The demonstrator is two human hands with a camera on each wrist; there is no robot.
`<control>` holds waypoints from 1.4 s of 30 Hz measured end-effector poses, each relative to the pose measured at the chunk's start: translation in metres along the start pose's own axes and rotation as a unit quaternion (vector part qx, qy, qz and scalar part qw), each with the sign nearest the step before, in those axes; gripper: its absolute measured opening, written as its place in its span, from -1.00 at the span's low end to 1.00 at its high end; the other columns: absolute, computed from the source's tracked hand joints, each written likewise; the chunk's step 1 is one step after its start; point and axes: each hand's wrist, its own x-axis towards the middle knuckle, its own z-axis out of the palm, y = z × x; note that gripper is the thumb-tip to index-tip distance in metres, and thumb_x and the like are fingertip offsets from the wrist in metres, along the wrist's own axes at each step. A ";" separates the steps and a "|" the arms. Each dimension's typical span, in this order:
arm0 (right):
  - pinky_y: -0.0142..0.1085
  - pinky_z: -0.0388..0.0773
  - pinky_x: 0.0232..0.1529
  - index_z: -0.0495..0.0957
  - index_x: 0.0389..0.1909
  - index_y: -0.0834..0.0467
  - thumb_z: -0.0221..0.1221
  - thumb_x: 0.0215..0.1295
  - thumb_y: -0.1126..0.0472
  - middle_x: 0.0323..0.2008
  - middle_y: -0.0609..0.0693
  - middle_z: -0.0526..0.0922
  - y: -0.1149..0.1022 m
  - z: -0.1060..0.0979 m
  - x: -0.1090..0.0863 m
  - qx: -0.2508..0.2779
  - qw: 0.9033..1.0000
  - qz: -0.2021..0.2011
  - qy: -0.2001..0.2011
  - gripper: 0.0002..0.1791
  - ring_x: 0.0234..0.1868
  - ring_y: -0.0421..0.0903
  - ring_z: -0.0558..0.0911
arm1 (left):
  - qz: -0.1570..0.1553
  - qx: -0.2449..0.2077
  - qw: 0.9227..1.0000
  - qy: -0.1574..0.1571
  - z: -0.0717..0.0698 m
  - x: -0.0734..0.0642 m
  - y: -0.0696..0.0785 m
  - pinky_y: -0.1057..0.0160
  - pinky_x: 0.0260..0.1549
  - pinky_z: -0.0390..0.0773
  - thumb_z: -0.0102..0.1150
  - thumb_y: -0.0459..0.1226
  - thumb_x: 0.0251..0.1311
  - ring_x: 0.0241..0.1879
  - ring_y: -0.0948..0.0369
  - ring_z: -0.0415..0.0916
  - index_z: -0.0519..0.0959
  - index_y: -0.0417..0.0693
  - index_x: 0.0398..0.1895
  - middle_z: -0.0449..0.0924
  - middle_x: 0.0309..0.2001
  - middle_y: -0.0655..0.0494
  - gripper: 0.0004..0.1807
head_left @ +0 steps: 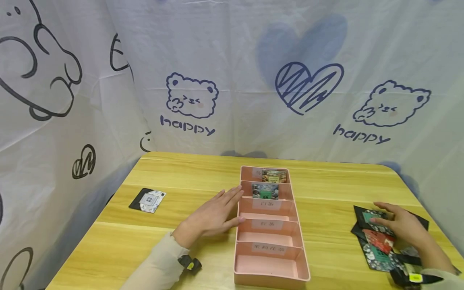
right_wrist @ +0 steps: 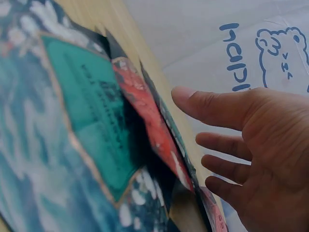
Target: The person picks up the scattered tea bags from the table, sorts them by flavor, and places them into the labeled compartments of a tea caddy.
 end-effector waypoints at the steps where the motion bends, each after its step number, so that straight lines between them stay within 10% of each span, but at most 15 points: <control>1: 0.16 0.49 -0.26 0.13 0.43 0.38 0.16 0.27 -0.30 0.03 0.49 0.46 0.001 0.000 0.000 0.002 1.000 0.003 -0.006 0.00 -0.20 0.43 0.50 | 0.001 0.000 1.000 0.001 0.000 0.000 0.000 0.08 0.47 -0.14 -0.47 0.33 0.39 0.52 0.12 -0.19 -0.11 -0.15 0.57 -0.20 0.57 -0.02 -0.07; 5: -0.05 0.43 -0.36 0.11 0.43 0.38 0.16 0.27 -0.30 -0.20 0.27 0.54 0.000 -0.002 -0.001 0.006 1.000 0.010 -0.016 0.01 -0.43 0.10 0.49 | 0.003 -0.003 1.000 0.002 -0.001 0.001 0.000 0.07 0.46 -0.13 -0.47 0.33 0.39 0.52 0.13 -0.20 -0.11 -0.15 0.57 -0.20 0.56 -0.03 -0.07; 18: -0.14 0.34 -0.38 0.12 0.43 0.39 0.17 0.29 -0.27 -0.26 0.13 0.52 0.008 0.001 -0.006 0.024 1.000 0.011 -0.011 -0.01 -0.46 -0.04 0.44 | 0.006 -0.002 1.000 -0.002 -0.005 0.000 0.000 0.05 0.46 -0.10 -0.48 0.32 0.40 0.52 0.09 -0.17 -0.10 -0.16 0.56 -0.22 0.57 -0.02 -0.07; 29: -0.04 0.49 -0.31 0.21 0.40 0.37 0.18 0.23 -0.33 -0.11 0.20 0.57 0.012 0.007 -0.003 0.010 1.000 0.008 -0.005 0.01 -0.28 -0.01 0.53 | -0.002 -0.007 1.000 -0.007 -0.003 -0.001 0.001 0.03 0.46 -0.09 -0.50 0.34 0.39 0.52 0.08 -0.17 -0.12 -0.15 0.57 -0.25 0.57 -0.02 -0.06; 42: 0.28 0.47 -0.19 0.44 0.20 0.44 0.26 0.22 -0.22 0.06 0.49 0.46 0.009 0.005 0.000 -0.046 0.998 -0.033 0.025 -0.16 -0.01 0.47 0.47 | -0.001 -0.006 1.000 0.000 0.000 0.000 0.000 0.02 0.46 -0.07 -0.50 0.34 0.39 0.52 0.10 -0.17 -0.11 -0.15 0.57 -0.23 0.57 -0.03 -0.06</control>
